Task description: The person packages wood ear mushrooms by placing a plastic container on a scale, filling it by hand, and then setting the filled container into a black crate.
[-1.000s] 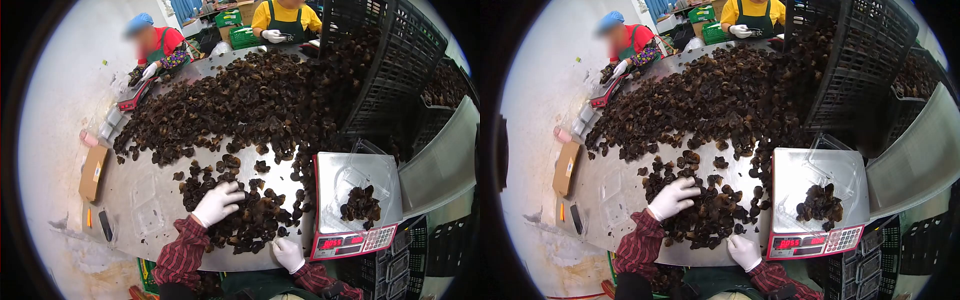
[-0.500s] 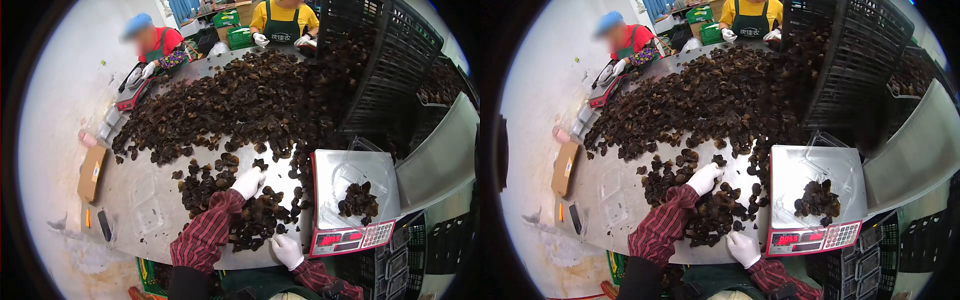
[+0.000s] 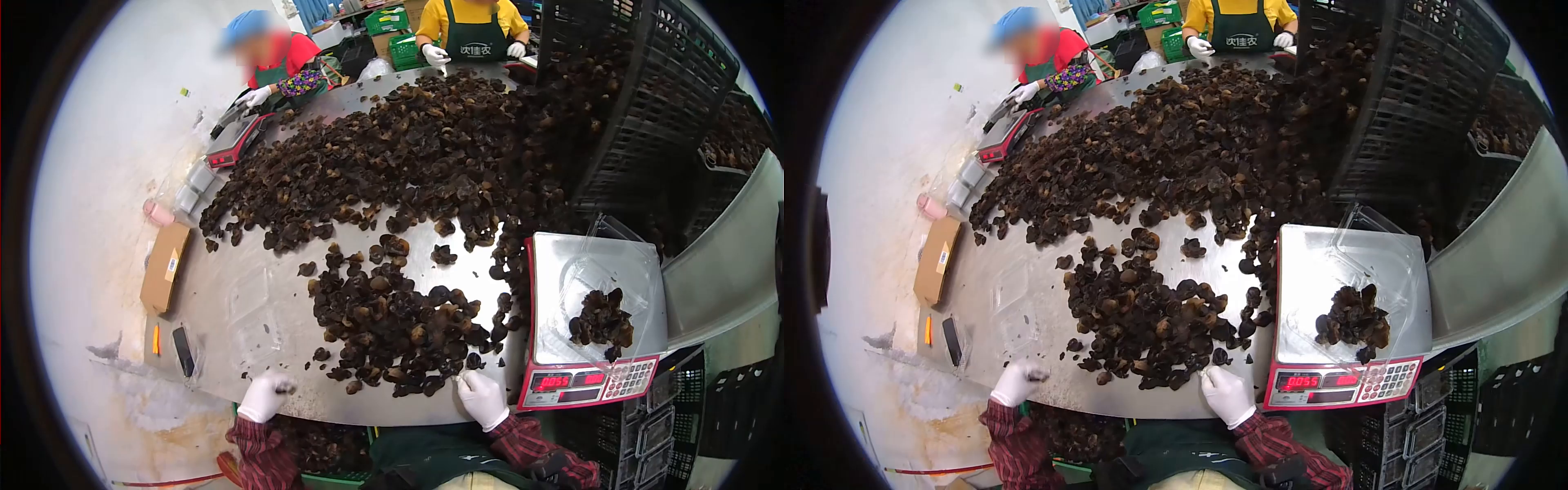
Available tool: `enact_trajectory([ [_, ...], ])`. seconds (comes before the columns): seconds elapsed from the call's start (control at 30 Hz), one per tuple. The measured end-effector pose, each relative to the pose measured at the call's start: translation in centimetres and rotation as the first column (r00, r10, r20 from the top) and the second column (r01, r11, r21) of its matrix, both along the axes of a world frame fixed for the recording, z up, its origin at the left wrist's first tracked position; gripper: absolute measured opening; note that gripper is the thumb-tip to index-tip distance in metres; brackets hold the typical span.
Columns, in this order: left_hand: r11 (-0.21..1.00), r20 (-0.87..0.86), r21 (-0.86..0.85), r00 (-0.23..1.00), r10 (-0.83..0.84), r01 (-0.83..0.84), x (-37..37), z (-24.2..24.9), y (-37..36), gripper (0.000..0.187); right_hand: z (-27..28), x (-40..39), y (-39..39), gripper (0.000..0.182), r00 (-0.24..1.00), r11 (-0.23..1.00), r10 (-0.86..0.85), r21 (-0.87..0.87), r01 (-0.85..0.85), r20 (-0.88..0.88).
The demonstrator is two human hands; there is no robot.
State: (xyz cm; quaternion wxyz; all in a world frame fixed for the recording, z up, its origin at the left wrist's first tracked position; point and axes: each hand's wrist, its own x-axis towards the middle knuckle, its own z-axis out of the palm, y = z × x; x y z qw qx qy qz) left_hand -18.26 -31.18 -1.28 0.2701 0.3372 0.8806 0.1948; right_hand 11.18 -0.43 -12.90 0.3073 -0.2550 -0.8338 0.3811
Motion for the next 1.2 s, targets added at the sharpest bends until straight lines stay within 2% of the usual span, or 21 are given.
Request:
enact_trajectory([
  [0.03, 1.0, -0.001, -0.002, 1.0, 0.006, -0.006, 0.9, -0.3, -1.4, 0.028, -0.1, 0.0, -0.1, 0.01, 1.0, 1.0, -0.004, -0.001, 0.004, -0.017],
  [0.1, 0.983, -0.304, -0.181, 0.949, -0.085, 0.03, 2.1, -0.1, -2.8, 0.038, -0.1, -0.1, -0.1, 0.009, 1.0, 1.0, -0.004, 0.005, 0.005, -0.02],
  [0.13, 0.976, -0.31, -0.218, 0.947, -0.081, 0.012, 2.5, 0.4, -1.2, 0.042, -0.1, -0.1, -0.1, 0.008, 1.0, 1.0, -0.004, 0.0, 0.004, -0.024],
  [0.23, 0.984, -0.337, 0.146, 0.94, -0.049, 0.103, 3.5, 0.4, 6.2, 0.033, 0.2, -0.1, -0.1, 0.008, 1.0, 1.0, -0.003, 0.002, 0.003, -0.019],
  [0.33, 0.919, -0.387, 0.344, 0.921, -0.048, 0.192, 3.8, -0.5, 13.9, 0.03, 0.2, -0.2, -0.1, 0.008, 1.0, 1.0, -0.013, 0.008, 0.013, -0.021],
  [0.4, 0.876, -0.514, 0.37, 0.854, -0.086, 0.31, 3.6, -1.3, 18.1, 0.039, 0.2, -0.1, -0.1, 0.008, 0.999, 1.0, -0.019, 0.012, 0.019, -0.027],
  [0.5, 0.889, -0.565, 0.315, 0.818, -0.105, 0.332, 2.3, -3.8, 21.4, 0.028, 0.4, -0.1, 0.1, 0.009, 0.999, 0.999, -0.013, 0.034, 0.014, -0.038],
  [0.57, 0.799, -0.417, 0.56, 0.908, 0.046, 0.217, 2.2, -4.3, 20.7, 0.022, 0.2, -0.1, -0.1, 0.009, 1.0, 0.999, -0.017, 0.041, 0.016, 0.004],
  [0.63, 0.727, -0.089, 0.687, 0.992, 0.094, -0.007, 2.2, -3.7, 19.4, 0.021, 0.2, -0.1, -0.1, 0.009, 1.0, 0.999, -0.019, 0.036, 0.019, -0.005],
  [0.67, 0.748, 0.021, 0.658, 0.995, 0.093, -0.084, 2.1, -3.6, 18.4, 0.022, 0.1, -0.2, -0.2, 0.009, 1.0, 0.999, -0.022, 0.035, 0.022, -0.018],
  [0.7, 0.814, 0.141, 0.541, 0.977, 0.158, -0.209, 2.1, -3.4, 17.3, 0.023, 0.1, -0.1, -0.2, 0.009, 1.0, 0.999, -0.014, 0.033, 0.014, -0.019],
  [0.77, 0.915, 0.173, 0.372, 0.98, 0.099, -0.158, 2.2, -1.5, 16.4, 0.027, 0.1, 0.0, -0.2, 0.007, 0.998, 1.0, 0.0, -0.004, 0.001, 0.058],
  [0.8, 0.949, 0.046, 0.316, 0.999, 0.0, -0.015, 2.1, -0.9, 16.1, 0.031, 0.2, 0.0, -0.1, 0.007, 0.998, 1.0, -0.002, -0.001, 0.002, 0.057],
  [0.83, 0.948, 0.046, 0.319, 0.999, -0.002, -0.013, 1.8, -1.1, 16.5, 0.031, 0.3, -0.1, -0.1, 0.008, 1.0, 1.0, -0.008, 0.012, 0.008, 0.024],
  [0.87, 0.922, -0.246, 0.356, 0.967, -0.064, 0.151, 1.4, -1.4, 17.0, 0.033, 0.4, -0.2, -0.1, 0.009, 1.0, 1.0, -0.013, 0.025, 0.013, -0.009],
  [0.9, 0.884, -0.519, 0.344, 0.849, -0.101, 0.315, 0.9, -1.4, 17.7, 0.036, 0.5, -0.2, -0.1, 0.009, 1.0, 0.999, -0.014, 0.029, 0.014, -0.009],
  [0.93, 0.887, -0.449, 0.384, 0.892, -0.063, 0.256, 0.9, -0.8, 19.2, 0.038, 0.6, -0.2, -0.2, 0.009, 1.0, 1.0, -0.016, 0.024, 0.016, -0.004],
  [1.0, 0.848, -0.477, 0.414, 0.872, -0.107, 0.33, -0.2, -1.2, 22.8, 0.038, 0.7, -0.2, -0.1, 0.009, 1.0, 1.0, -0.019, 0.025, 0.019, 0.002],
  [1.07, 0.859, -0.452, 0.369, 0.876, -0.167, 0.355, -2.4, -3.5, 26.6, 0.051, 0.9, -0.2, -0.1, 0.009, 1.0, 1.0, -0.021, 0.023, 0.021, 0.0],
  [1.17, 0.961, -0.497, 0.122, 0.854, -0.156, 0.247, -3.5, -4.2, 30.6, 0.058, 0.6, -0.1, -0.1, 0.01, 1.0, 0.999, -0.029, 0.035, 0.029, 0.004],
  [1.2, 0.956, -0.421, 0.107, 0.884, -0.204, 0.271, -4.9, -5.8, 31.3, 0.056, 0.6, -0.1, -0.1, 0.01, 0.999, 0.999, -0.035, 0.039, 0.034, 0.004],
])
